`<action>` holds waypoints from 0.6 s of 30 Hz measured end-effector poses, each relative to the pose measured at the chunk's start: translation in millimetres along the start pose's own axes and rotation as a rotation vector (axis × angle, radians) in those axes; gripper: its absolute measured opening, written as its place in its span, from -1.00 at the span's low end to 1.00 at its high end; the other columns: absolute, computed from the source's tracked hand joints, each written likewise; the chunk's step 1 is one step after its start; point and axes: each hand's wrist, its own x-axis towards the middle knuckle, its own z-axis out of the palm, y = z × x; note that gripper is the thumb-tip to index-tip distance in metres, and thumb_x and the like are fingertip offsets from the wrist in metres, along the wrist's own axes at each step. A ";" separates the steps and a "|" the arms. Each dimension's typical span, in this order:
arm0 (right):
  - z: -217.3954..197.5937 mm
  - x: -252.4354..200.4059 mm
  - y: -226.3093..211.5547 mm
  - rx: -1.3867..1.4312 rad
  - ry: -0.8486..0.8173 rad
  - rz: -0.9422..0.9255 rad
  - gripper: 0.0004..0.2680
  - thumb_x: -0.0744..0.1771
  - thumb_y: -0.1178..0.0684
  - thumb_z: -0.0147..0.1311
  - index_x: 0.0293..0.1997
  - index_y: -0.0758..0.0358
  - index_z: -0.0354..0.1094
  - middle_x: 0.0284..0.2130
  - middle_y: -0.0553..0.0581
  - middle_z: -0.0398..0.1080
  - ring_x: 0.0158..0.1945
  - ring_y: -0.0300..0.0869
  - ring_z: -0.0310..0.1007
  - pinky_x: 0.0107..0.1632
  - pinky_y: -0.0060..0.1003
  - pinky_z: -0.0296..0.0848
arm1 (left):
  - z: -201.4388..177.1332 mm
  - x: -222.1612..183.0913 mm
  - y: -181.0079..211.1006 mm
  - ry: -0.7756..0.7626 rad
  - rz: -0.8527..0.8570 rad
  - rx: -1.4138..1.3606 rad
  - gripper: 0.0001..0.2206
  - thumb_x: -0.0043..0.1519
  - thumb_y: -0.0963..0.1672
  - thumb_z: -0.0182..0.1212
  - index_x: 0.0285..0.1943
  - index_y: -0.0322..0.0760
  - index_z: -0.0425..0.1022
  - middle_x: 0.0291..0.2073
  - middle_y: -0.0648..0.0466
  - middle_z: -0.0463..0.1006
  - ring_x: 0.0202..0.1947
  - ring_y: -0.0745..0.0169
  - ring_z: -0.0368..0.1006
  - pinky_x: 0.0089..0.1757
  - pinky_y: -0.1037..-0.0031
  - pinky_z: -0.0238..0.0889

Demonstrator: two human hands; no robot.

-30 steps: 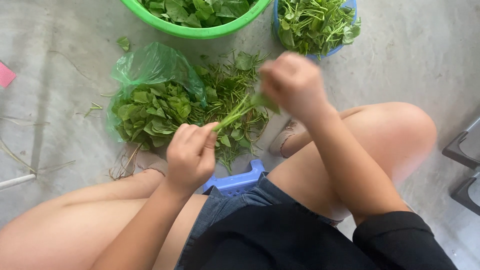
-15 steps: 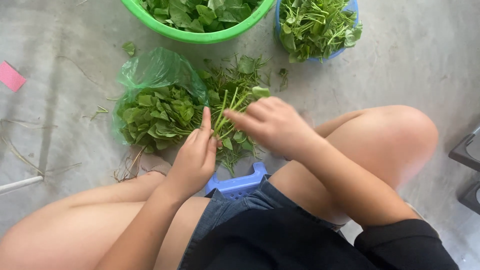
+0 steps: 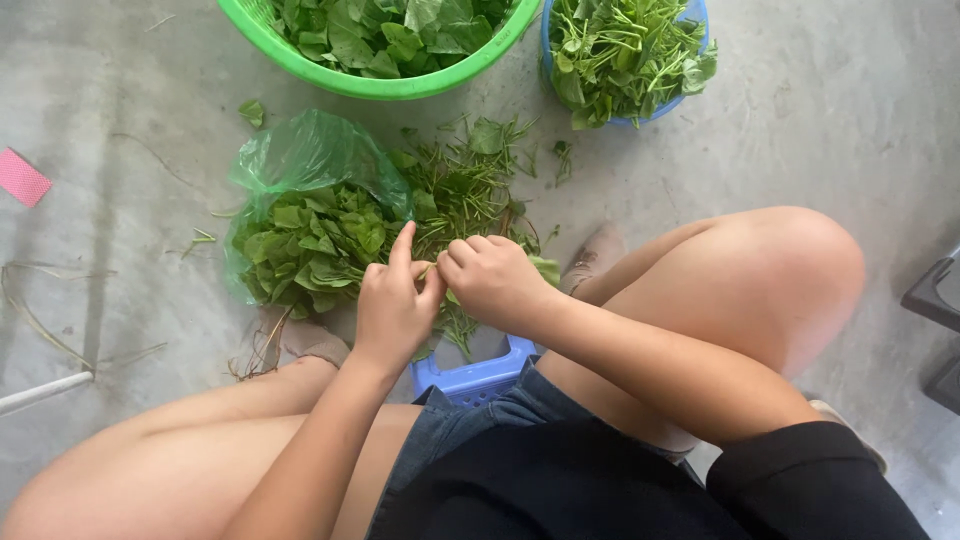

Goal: The person sits on the floor and strips leafy water spinach, plucking leaves and tender tips from the stems by hand. Sorted leaves are placed into a green basket and a blue bowl, while discarded stems and trimmings collect on the floor and in a plastic bag.

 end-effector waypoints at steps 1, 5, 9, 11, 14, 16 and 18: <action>0.7 1.5 -1.9 0.024 -0.007 0.055 -0.90 0.25 0.07 0.13 -0.26 0.19 0.40 -0.40 0.01 0.33 -0.27 -0.15 0.42 -0.23 -0.25 0.38 | 5.0 2.2 -11.9 0.037 -0.079 0.158 -0.50 0.21 -0.17 0.23 0.36 -0.45 0.32 -0.42 -0.10 0.63 -0.45 -0.08 0.46 -0.28 0.15 0.35; -23.5 8.9 -10.7 0.187 0.052 0.172 -0.94 0.30 0.09 0.16 -0.31 0.19 0.39 -0.44 0.06 0.35 -0.33 -0.10 0.46 -0.27 -0.17 0.44 | -49.5 35.7 -47.4 0.154 -0.568 -0.137 -0.58 0.31 -0.17 0.07 0.36 -0.41 0.27 -0.36 -0.10 0.67 -0.41 0.18 0.57 -0.28 0.33 0.40; -22.8 10.6 31.1 0.334 0.108 0.356 -0.89 0.36 0.02 0.16 -0.22 0.21 0.44 -0.38 0.11 0.42 -0.31 -0.04 0.49 -0.27 -0.15 0.48 | -57.9 34.6 -53.6 0.208 -0.506 -0.299 -0.66 0.36 -0.17 0.02 0.31 -0.42 0.32 -0.24 0.00 0.70 -0.33 0.36 0.58 -0.25 0.46 0.42; -19.5 9.3 65.1 0.277 0.071 0.558 -0.89 0.37 0.00 0.11 -0.22 0.17 0.48 -0.31 0.15 0.48 -0.22 0.06 0.53 -0.17 -0.07 0.49 | -56.8 34.5 -34.7 0.127 -0.536 -0.267 -0.70 0.36 -0.17 0.03 0.25 -0.37 0.43 -0.21 0.06 0.71 -0.36 0.38 0.54 -0.27 0.49 0.38; -33.0 15.1 158.2 0.215 -0.085 0.862 -0.85 0.38 -0.01 0.06 -0.11 0.16 0.54 -0.24 0.20 0.54 -0.19 0.00 0.54 -0.07 -0.07 0.47 | -47.2 31.7 -20.0 0.048 -0.544 -0.213 -0.73 0.32 -0.16 0.07 0.17 -0.34 0.50 -0.21 0.05 0.72 -0.39 0.39 0.54 -0.28 0.51 0.37; -18.9 -1.7 248.8 0.132 0.029 0.864 -0.84 0.38 0.01 0.08 -0.12 0.21 0.56 -0.28 0.26 0.53 -0.23 0.03 0.55 -0.10 -0.07 0.50 | -54.5 29.8 -15.3 0.033 -0.549 -0.207 -0.73 0.32 -0.16 0.07 0.16 -0.34 0.51 -0.21 0.04 0.72 -0.40 0.37 0.54 -0.28 0.49 0.36; -9.7 -18.9 325.9 0.037 0.135 0.864 -0.84 0.38 0.02 0.10 -0.13 0.26 0.58 -0.32 0.31 0.52 -0.28 0.06 0.56 -0.12 -0.07 0.53 | -53.6 28.3 -13.9 0.014 -0.553 -0.212 -0.73 0.33 -0.15 0.07 0.15 -0.33 0.52 -0.21 0.03 0.73 -0.40 0.36 0.55 -0.28 0.48 0.36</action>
